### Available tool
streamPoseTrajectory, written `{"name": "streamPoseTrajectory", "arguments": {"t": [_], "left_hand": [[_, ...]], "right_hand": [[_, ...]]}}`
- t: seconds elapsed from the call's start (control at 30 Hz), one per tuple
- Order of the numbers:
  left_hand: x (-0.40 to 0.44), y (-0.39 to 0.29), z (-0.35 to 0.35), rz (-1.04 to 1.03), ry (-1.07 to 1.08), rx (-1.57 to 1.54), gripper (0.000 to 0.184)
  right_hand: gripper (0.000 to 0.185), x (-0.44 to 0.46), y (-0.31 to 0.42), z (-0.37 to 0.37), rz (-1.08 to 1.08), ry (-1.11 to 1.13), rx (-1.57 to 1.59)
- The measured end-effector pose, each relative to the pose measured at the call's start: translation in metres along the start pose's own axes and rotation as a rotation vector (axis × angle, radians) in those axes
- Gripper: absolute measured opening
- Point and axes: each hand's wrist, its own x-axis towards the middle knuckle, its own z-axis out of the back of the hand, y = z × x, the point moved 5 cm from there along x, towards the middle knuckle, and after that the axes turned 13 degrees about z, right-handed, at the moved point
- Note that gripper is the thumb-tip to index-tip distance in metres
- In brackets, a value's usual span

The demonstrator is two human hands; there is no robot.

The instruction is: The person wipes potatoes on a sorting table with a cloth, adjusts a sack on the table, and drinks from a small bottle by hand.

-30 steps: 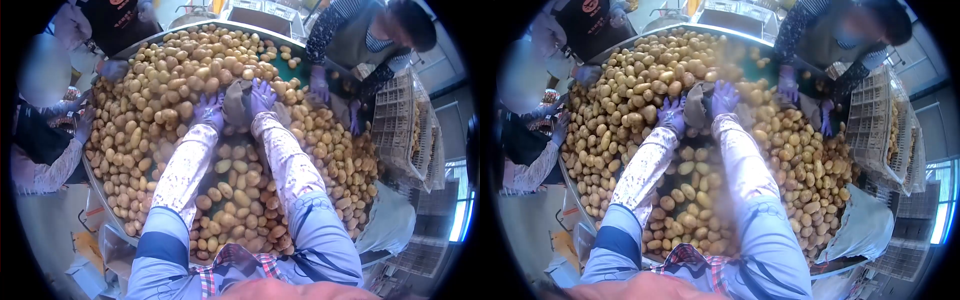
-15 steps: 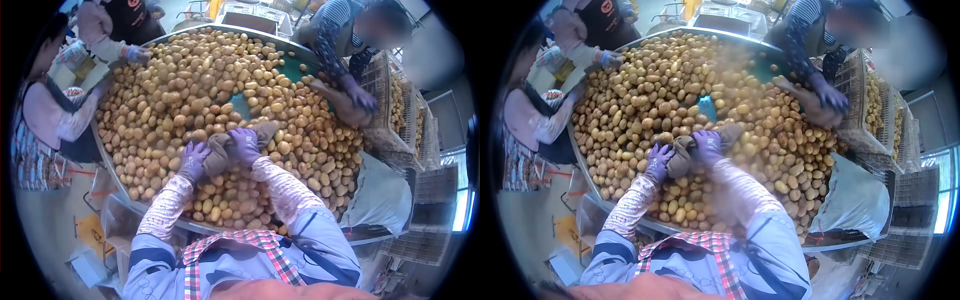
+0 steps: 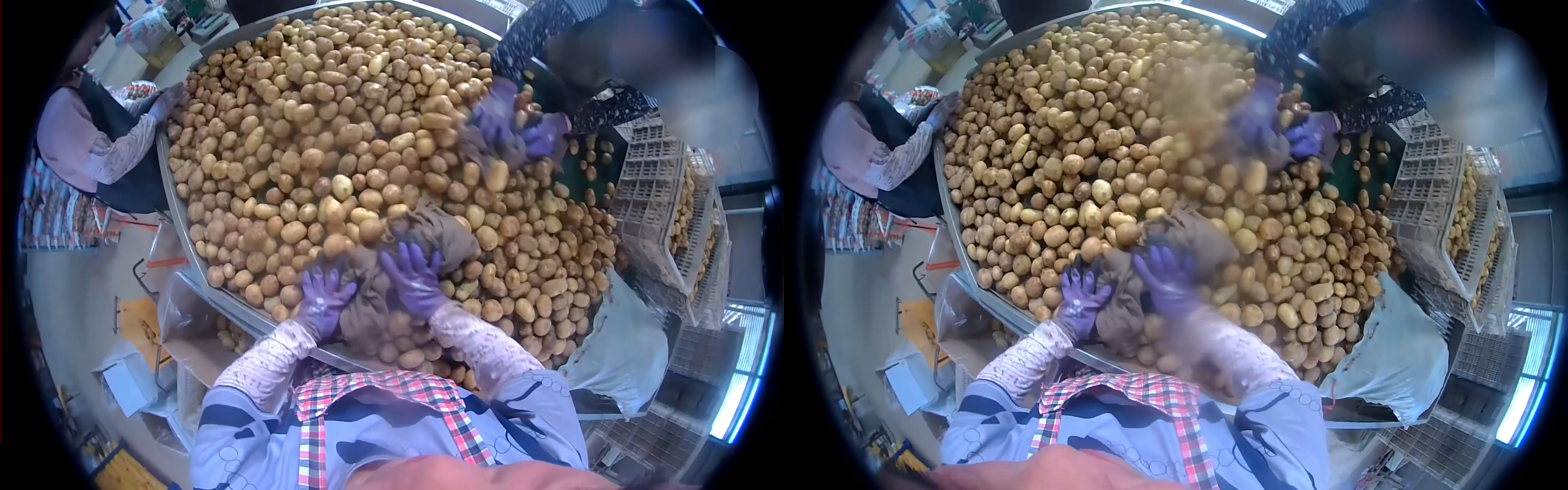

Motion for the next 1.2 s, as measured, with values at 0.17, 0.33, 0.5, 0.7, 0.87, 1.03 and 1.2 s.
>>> {"name": "streamPoseTrajectory", "arguments": {"t": [0.17,0.33,0.5,0.7,0.87,1.03,1.2], "left_hand": [[0.098,0.073,-0.002,0.231,-0.184,0.085,0.053],[0.21,0.154,0.006,0.492,-0.206,-0.027,0.056],[0.273,0.181,0.024,0.523,-0.258,-0.205,0.063],[0.23,0.158,0.046,0.586,-0.141,-0.21,0.053],[0.134,0.102,0.04,0.36,-0.273,-0.283,0.048],[0.033,0.044,0.03,0.111,-0.278,-0.335,0.049],[-0.045,-0.021,0.061,-0.121,-0.209,-0.342,0.048]], "right_hand": [[0.059,0.123,-0.037,-0.002,-0.02,-0.197,0.084],[0.047,0.279,-0.109,-0.014,-0.095,-0.322,0.046],[0.043,0.329,-0.141,-0.019,-0.123,-0.484,-0.015],[0.041,0.291,-0.104,-0.026,-0.311,-0.494,-0.203],[0.029,0.187,-0.05,0.012,-0.046,-0.296,-0.101],[0.05,0.053,-0.01,0.046,0.002,-0.086,0.189],[0.055,-0.066,-0.036,0.061,-0.096,-0.228,0.52]]}}
